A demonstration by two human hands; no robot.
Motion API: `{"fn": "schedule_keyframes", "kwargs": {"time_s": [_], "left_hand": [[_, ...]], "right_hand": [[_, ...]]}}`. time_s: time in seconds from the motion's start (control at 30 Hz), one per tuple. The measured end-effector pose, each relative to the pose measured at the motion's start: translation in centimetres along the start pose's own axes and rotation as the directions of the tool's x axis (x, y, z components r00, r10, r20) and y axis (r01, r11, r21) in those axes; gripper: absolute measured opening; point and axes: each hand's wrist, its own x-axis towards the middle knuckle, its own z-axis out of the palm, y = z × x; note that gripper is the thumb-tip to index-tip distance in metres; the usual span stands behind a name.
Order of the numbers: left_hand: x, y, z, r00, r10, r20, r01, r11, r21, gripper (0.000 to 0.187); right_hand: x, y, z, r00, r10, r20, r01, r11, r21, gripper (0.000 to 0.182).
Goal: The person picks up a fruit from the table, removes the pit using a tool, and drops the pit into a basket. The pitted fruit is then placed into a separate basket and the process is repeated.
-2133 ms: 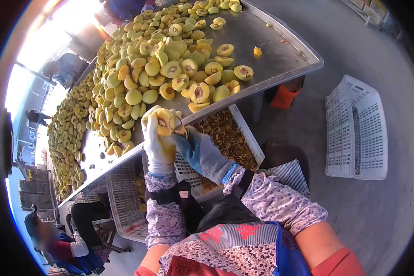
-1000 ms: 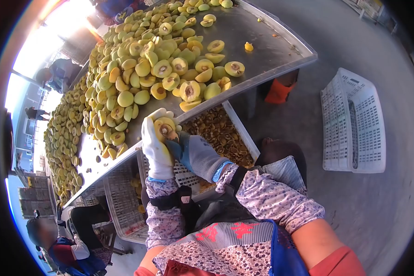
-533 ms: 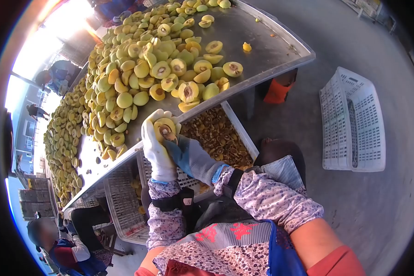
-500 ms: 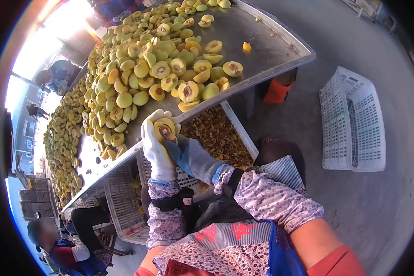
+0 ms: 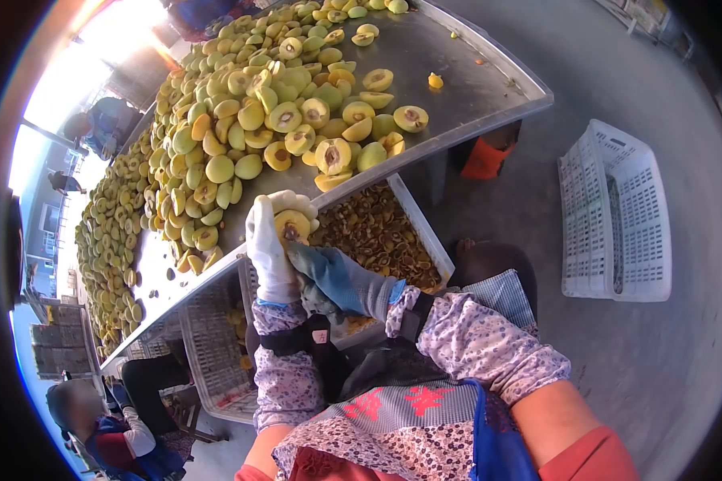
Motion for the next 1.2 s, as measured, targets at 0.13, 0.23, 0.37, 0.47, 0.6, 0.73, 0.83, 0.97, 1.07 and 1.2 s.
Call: {"fn": "schedule_keyframes", "kwargs": {"time_s": [0.13,0.23,0.37,0.47,0.6,0.73,0.83,0.97,1.07,1.2], "left_hand": [[0.5,1.4,-1.8,0.985,-0.072,0.158,0.061,0.995,0.074,0.053],[0.3,1.2,-1.9,0.972,-0.1,0.212,0.056,0.978,0.203,0.053],[-0.4,-0.2,-0.8,0.999,0.002,-0.036,-0.002,1.0,0.007,0.049],[-0.3,0.3,-1.0,0.998,-0.056,0.009,0.056,0.997,0.05,0.05],[-0.1,0.2,-1.3,0.989,-0.094,0.112,0.06,0.959,0.277,0.05],[0.2,0.5,-1.6,0.964,-0.135,0.228,0.079,0.968,0.238,0.048],[-0.2,0.2,-1.5,0.97,-0.189,0.152,0.14,0.948,0.284,0.049],[-0.5,0.1,-1.0,0.991,-0.048,0.122,0.014,0.965,0.26,0.05],[-0.4,0.2,-1.1,0.989,-0.036,0.141,0.009,0.982,0.191,0.051],[-0.2,0.1,-1.4,0.96,-0.197,0.198,0.128,0.94,0.315,0.053]], "right_hand": [[-0.2,-0.5,-0.6,0.999,-0.036,-0.008,0.029,0.912,-0.409,0.061],[0.9,0.2,-0.9,0.989,-0.135,-0.066,0.076,0.829,-0.554,0.066],[-0.6,-1.7,0.2,0.994,-0.005,-0.112,-0.049,0.883,-0.468,0.07],[-0.8,-2.0,0.0,0.987,0.078,-0.138,-0.136,0.863,-0.487,0.064],[-0.8,-1.6,-0.3,0.977,0.126,-0.173,-0.196,0.849,-0.49,0.066],[-1.6,-1.2,-1.0,0.96,0.267,0.09,-0.251,0.955,-0.158,0.063],[-1.6,-1.7,-0.4,0.964,0.248,-0.094,-0.264,0.862,-0.432,0.066],[-1.8,-1.7,-0.4,0.972,0.228,-0.063,-0.234,0.888,-0.396,0.07],[-1.6,-1.3,-0.6,0.952,0.275,0.133,-0.257,0.957,-0.139,0.063],[-1.5,-1.3,0.1,0.973,0.202,-0.111,-0.23,0.887,-0.401,0.066]]}}
